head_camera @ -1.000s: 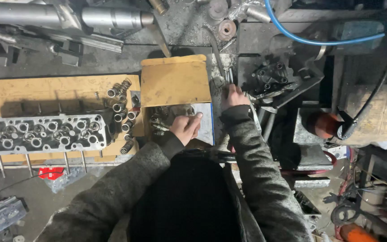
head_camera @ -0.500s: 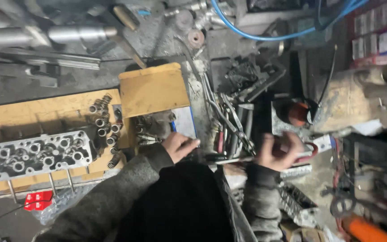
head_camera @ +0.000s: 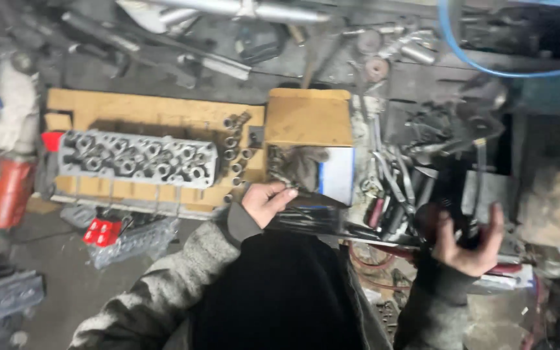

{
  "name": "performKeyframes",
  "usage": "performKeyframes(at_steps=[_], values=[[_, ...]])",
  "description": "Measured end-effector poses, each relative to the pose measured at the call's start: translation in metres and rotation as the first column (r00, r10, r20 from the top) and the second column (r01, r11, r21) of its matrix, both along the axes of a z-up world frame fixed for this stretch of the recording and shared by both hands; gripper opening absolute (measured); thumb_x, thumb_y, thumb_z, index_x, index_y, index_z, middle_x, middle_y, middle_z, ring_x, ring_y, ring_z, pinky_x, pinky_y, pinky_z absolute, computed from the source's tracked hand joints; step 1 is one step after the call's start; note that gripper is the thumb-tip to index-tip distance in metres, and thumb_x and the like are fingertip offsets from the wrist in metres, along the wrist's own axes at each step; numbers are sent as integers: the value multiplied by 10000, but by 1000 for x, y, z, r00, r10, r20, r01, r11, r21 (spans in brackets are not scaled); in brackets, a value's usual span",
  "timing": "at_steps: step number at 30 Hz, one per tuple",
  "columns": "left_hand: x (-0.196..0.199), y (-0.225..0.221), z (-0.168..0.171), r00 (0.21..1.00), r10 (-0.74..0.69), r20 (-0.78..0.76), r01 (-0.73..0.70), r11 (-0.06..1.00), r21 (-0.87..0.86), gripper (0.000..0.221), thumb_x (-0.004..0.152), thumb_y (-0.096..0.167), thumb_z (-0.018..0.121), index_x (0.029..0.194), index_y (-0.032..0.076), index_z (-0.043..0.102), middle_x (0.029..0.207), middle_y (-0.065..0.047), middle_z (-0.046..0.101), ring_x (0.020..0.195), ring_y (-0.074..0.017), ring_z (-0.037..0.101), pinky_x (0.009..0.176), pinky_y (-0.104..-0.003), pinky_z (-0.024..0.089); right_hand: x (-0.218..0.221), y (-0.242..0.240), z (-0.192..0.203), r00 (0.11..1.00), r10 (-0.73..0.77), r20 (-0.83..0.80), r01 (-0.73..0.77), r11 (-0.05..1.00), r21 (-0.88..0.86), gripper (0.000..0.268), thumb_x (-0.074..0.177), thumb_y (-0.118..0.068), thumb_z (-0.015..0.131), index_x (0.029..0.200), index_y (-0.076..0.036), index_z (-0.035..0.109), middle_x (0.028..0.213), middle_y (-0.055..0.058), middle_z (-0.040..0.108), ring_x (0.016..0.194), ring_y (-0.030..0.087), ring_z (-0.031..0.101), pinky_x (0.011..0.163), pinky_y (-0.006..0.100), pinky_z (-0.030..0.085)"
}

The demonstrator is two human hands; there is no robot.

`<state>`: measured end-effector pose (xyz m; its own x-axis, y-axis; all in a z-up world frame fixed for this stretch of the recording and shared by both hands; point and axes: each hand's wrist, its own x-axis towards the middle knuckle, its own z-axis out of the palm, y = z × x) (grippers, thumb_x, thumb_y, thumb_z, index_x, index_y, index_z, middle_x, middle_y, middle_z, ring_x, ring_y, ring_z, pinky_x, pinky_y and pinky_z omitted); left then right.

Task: Assembling valves and small components into an engine cylinder head.

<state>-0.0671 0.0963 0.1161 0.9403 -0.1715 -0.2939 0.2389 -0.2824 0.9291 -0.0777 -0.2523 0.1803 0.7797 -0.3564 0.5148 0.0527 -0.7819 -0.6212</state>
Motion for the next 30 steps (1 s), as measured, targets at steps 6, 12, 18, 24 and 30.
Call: performKeyframes(at_steps=[6, 12, 18, 24, 30], values=[[-30, 53, 39, 1000, 19, -11, -19, 999, -38, 279, 985, 301, 630, 1022, 64, 770, 601, 16, 614, 549, -38, 539, 524, -244, 458, -34, 168, -48, 775, 597, -205, -608, 794, 15, 459, 723, -204, 922, 1119, -47, 749, 787, 98, 665, 667, 253, 629, 637, 355, 523], [-74, 94, -9, 970, 216, -113, -240, 928, -286, 453, 1095, 375, 510, 876, 32, 710, 585, 43, 529, 536, -29, 458, 515, -229, 397, -53, 249, -22, 526, 813, -250, -819, 563, 106, 599, 656, -285, 928, 1157, -50, 699, 926, 153, 649, 854, 340, 627, 809, 424, 513], [-74, 117, -13, 866, 280, -415, -420, 858, -297, 483, 1073, 412, 486, 760, 69, 618, 508, 34, 455, 412, -52, 387, 409, -251, 278, -80, 297, -51, 445, 889, -111, -822, 454, 344, 706, 611, -232, 861, 1232, -34, 589, 1294, 267, 571, 1244, 436, 573, 1042, 469, 478], [-64, 153, -62, 967, 39, -251, -104, 962, -253, 493, 1075, 425, 512, 892, 28, 740, 689, 28, 645, 579, -66, 501, 549, -256, 460, -110, 331, -86, 496, 752, -434, -470, 653, 594, 597, 690, -187, 815, 1250, -62, 646, 1106, 128, 739, 990, 275, 757, 864, 360, 587], [-51, 169, -59, 994, 22, -104, -32, 995, -91, 438, 1060, 426, 518, 1069, 67, 768, 664, -41, 606, 597, -104, 532, 592, -302, 479, -113, 344, -85, 568, 687, -454, -471, 723, 505, 527, 712, -181, 804, 1207, -68, 659, 1082, 137, 741, 975, 276, 754, 856, 351, 585]])
